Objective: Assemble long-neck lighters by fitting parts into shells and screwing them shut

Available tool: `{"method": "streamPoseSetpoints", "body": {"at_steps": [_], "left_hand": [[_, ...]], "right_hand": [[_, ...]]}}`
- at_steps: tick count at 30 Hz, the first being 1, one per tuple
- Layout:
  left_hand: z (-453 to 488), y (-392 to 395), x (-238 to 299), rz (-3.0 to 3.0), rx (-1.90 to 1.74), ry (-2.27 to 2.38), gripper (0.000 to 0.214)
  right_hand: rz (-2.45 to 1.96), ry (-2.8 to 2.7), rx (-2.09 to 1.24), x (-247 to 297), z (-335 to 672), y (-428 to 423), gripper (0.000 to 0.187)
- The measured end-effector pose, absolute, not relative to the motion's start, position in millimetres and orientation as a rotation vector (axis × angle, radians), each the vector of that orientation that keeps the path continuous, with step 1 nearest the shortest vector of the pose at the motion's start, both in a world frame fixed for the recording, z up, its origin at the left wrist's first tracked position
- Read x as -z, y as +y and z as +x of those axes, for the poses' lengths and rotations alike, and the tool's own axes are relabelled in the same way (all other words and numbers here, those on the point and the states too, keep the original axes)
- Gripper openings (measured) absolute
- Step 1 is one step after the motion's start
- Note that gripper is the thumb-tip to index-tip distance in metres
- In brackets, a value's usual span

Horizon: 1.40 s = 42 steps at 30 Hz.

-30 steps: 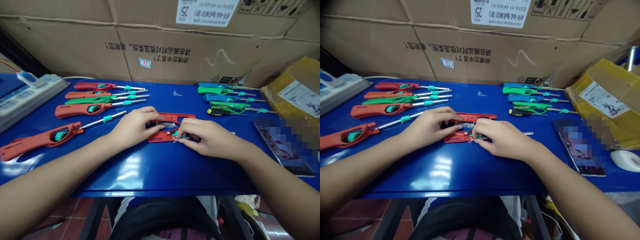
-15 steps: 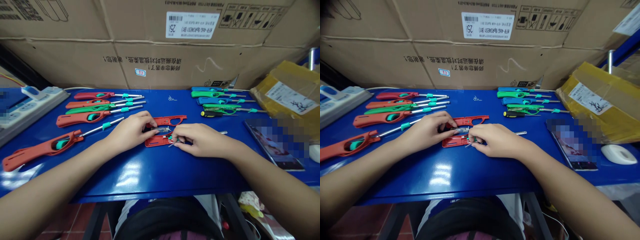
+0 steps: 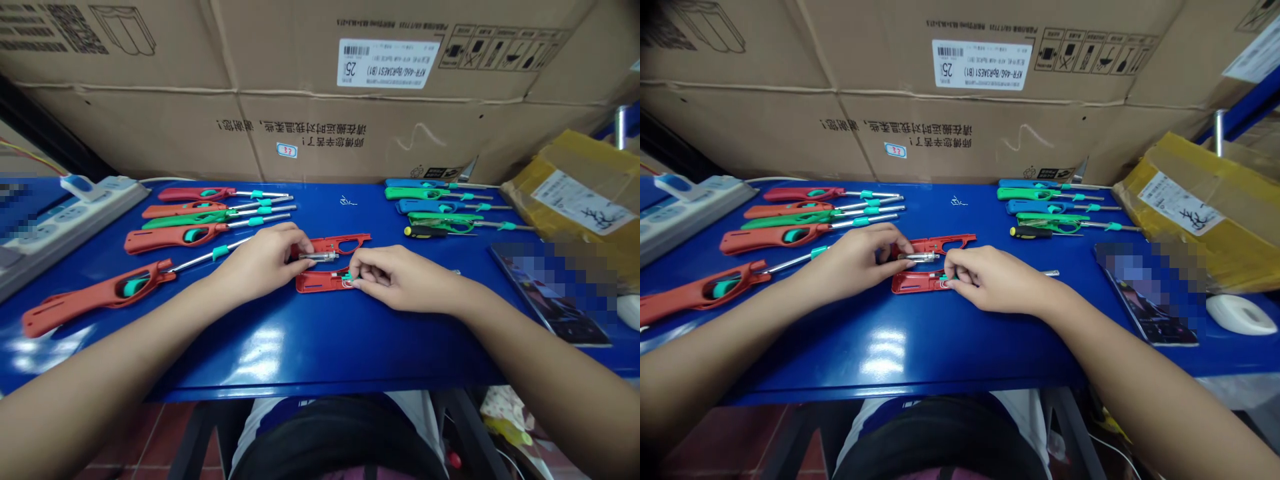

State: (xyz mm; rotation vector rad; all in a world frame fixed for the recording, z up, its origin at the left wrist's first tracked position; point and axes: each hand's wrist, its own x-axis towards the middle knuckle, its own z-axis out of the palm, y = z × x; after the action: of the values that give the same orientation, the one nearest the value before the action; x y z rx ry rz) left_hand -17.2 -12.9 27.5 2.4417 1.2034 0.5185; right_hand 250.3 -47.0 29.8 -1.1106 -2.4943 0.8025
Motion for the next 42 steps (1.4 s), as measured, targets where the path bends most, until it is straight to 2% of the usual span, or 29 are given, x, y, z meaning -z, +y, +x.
{"method": "streamPoseSetpoints", "body": {"at_steps": [5,10,13,17,26,42], "left_hand": [[-10.3,-20.0,-30.9,2.27,-0.583,1.152,0.02],[-4.1,-26.1,-31.7,2.063,-0.576,0.994,0.019],[-1.9,-27.2,-31.0,1.916,-0.507,0.925,0.027],[0.3,-26.1,-28.9,1.815,-0.507,0.957,0.033],[3.4,-26.6,-28.4,1.818,-0.616,0.959,0.028],[3.1,-26.2,-28.7,1.779,-0.608,0.972,0.027]], "right_hand": [[-1.133,-2.297,-0.809,-27.8,251.9,-44.4,0.005],[-1.348,-1.89,-1.27,-30.5,250.8,-43.0,0.021],[-1.328,-1.743,-1.398,-31.8,249.2,-41.7,0.028],[-1.266,-1.695,-1.395,-29.6,248.5,-39.4,0.033],[-1.3,-1.724,-1.419,-24.2,247.8,-39.4,0.034],[-1.285,-1.808,-1.383,-26.7,248.1,-40.9,0.022]]}}
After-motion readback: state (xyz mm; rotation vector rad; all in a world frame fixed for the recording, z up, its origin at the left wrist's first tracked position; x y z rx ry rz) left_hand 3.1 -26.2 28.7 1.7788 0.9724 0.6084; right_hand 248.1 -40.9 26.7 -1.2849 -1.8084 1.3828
